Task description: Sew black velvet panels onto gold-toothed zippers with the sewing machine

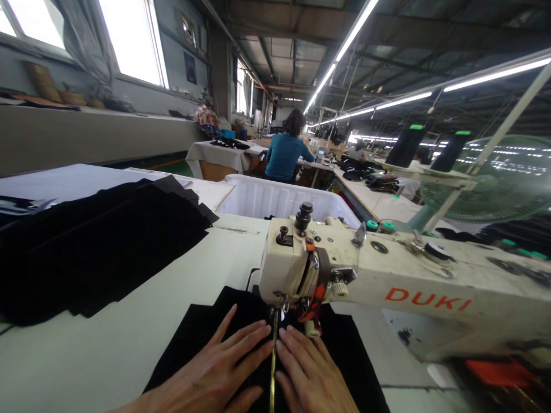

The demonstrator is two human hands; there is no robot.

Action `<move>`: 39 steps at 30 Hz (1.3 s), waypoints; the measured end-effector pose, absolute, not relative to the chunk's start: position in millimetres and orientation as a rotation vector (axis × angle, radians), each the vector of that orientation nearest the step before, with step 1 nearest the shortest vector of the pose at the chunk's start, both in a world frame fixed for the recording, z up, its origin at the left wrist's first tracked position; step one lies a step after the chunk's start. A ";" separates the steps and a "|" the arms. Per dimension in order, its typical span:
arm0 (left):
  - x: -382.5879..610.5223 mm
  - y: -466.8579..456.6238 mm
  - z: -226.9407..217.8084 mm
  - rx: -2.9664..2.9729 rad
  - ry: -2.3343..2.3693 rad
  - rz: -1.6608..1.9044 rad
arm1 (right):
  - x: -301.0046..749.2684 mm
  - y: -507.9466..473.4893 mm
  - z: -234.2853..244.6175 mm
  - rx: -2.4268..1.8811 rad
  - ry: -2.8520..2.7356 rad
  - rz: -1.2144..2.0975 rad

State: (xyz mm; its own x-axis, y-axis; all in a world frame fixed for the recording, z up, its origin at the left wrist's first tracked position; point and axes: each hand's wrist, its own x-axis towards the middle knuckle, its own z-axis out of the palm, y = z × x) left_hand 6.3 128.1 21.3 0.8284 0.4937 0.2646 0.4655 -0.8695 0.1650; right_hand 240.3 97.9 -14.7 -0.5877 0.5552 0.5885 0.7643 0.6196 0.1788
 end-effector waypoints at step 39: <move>12.0 135.7 25.3 2.920 0.802 0.463 | 243.1 106.2 -6.7 -1.099 -2.395 -0.505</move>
State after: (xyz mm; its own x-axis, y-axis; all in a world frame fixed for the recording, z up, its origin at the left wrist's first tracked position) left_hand 12.0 135.7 25.3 0.8174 0.5104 0.2673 0.4867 -0.8600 0.1537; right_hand 243.1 106.2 -6.7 -0.5784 0.6102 0.5414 0.7768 0.6146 0.1372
